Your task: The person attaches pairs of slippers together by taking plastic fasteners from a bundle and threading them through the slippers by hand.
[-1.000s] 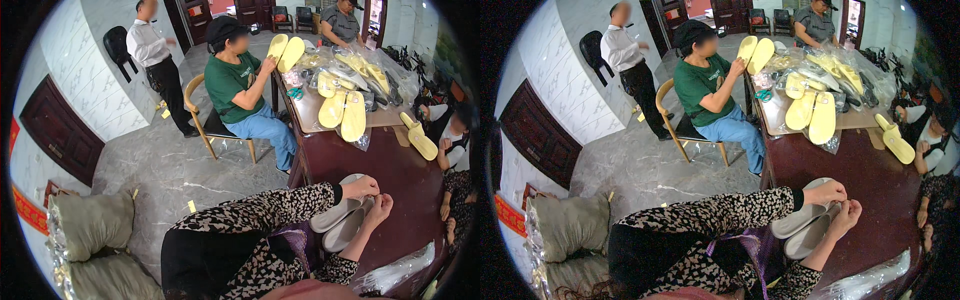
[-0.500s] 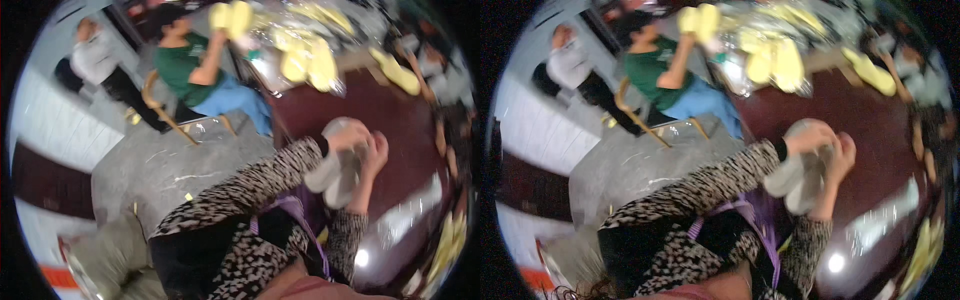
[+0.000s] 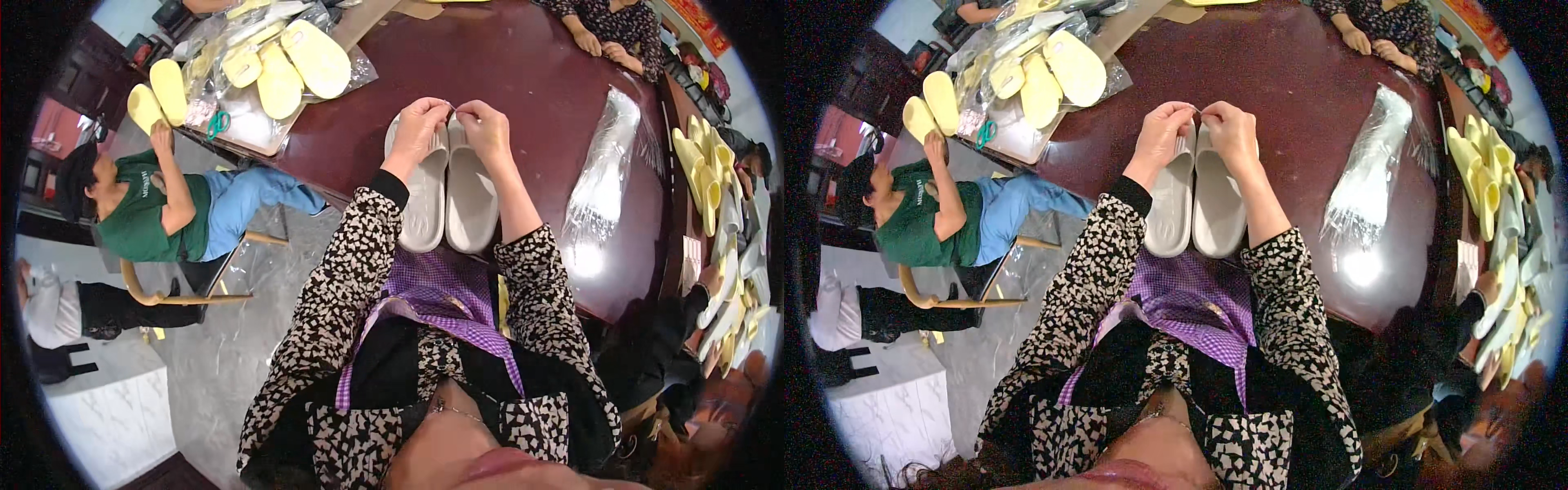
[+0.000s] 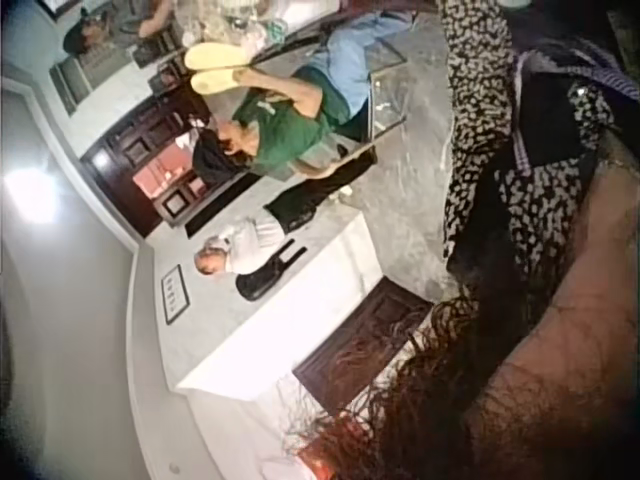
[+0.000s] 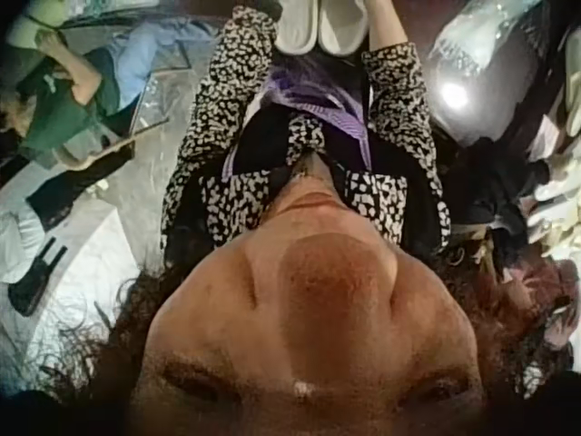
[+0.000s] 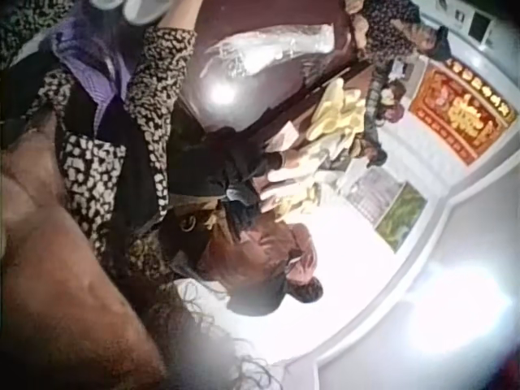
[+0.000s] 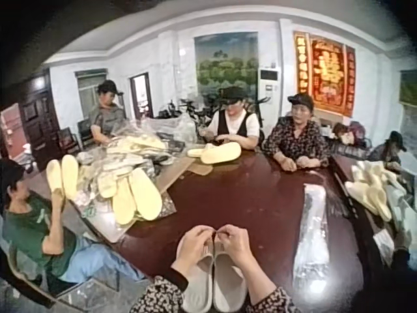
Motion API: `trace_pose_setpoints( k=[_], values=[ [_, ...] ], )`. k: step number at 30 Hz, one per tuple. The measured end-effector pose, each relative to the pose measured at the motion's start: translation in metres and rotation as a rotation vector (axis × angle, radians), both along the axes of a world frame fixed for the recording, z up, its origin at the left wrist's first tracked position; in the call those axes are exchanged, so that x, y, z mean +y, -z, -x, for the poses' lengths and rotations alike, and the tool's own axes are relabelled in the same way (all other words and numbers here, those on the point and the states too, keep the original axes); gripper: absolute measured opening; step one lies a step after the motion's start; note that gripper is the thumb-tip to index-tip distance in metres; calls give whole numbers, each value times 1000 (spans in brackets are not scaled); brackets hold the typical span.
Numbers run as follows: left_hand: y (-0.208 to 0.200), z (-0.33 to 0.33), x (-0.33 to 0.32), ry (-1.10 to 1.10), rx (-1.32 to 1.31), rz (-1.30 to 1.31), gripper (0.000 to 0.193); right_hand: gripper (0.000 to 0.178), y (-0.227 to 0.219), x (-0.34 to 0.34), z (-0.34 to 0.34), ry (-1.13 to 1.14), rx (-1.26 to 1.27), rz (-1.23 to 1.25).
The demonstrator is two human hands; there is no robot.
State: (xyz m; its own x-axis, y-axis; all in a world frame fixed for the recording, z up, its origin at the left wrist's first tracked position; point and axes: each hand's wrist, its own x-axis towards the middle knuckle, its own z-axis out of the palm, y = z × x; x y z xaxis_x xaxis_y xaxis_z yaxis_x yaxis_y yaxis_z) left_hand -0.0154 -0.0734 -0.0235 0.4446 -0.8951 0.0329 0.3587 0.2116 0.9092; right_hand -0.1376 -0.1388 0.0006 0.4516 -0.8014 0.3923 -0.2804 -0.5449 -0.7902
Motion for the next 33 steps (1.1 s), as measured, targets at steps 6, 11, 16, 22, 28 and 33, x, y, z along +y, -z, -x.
trace_pose_setpoints(
  k=[6,11,16,22,28,33],
  values=[
    [3,-11,0,16,-32,13,6,14,0,4,-6,-37,-36,-62],
    [1,-4,2,-24,-57,15,6,13,-5,9,-5,-23,-13,41],
    [-19,-18,12,-35,-50,36,10,9,-14,19,17,-11,-124,427],
    [-16,-71,47,-495,-492,57,17,11,-1,65,69,-24,96,291],
    [15,-149,109,-729,-152,-170,21,22,-3,90,54,-57,264,184],
    [36,-167,123,-766,-174,-183,22,35,-12,86,22,-43,585,10]
  ],
)
